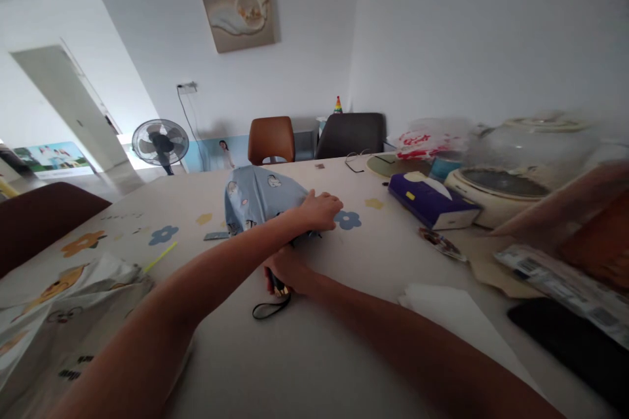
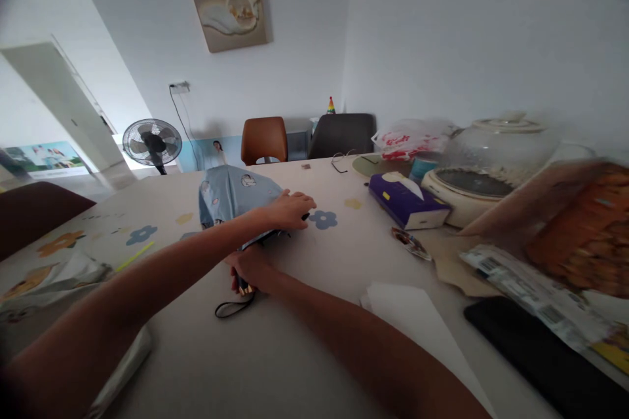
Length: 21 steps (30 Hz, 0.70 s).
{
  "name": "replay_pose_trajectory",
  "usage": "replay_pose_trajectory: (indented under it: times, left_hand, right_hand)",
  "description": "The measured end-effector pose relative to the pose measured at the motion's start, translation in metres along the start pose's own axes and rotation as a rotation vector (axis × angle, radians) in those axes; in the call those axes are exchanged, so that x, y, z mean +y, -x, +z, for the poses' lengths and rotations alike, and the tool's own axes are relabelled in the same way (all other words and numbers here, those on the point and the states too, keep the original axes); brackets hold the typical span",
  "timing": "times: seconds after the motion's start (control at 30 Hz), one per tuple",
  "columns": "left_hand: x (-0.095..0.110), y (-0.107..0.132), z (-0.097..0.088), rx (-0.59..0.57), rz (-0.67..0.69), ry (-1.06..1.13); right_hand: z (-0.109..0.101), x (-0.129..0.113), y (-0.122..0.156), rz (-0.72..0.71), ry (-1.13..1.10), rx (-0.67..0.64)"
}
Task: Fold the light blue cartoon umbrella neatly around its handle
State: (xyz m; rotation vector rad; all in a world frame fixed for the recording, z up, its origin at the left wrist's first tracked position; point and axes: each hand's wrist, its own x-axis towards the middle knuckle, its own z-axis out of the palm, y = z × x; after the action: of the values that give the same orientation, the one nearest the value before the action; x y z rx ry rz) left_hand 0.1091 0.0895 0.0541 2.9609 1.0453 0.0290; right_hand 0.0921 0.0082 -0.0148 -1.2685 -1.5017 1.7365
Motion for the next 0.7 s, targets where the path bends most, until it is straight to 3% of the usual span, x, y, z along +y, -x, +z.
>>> replay_pose_trajectory:
  times: [0.07,0.13,0.23,0.37,0.43,0.6,0.7]
  left_hand:
    - [0.003,-0.014,-0.003,-0.203,-0.047,-0.124]
    - [0.005,-0.023,-0.006,-0.326,-0.089,-0.225]
    - [0.003,-0.026,-0.011,-0.315,-0.109,-0.308]
    - [-0.007,-0.014,-0.020,-0.198,-0.061,-0.336]
    - [-0.012,-0.005,-0.029,-0.087,-0.033,-0.348]
    - [-0.018,0.037,-0.072,0.334,-0.008,-0.266]
    - [-0.016,0.075,-0.099,0.493,-0.057,-0.161]
  right_hand:
    - [0.001,0.001,-0.001,-0.018,0.007,0.000]
    - [0.001,0.002,-0.002,-0.024,-0.005,-0.008]
    - [-0.001,0.001,-0.001,-0.003,-0.022,-0.038]
    - [-0.001,-0.005,0.005,0.027,-0.005,-0.006]
    - [-0.001,-0.008,0.007,0.044,-0.008,0.016]
    - [0.001,-0.008,0.005,0.078,-0.022,0.059]
    - [0.001,-0.006,0.004,0.057,-0.011,0.078]
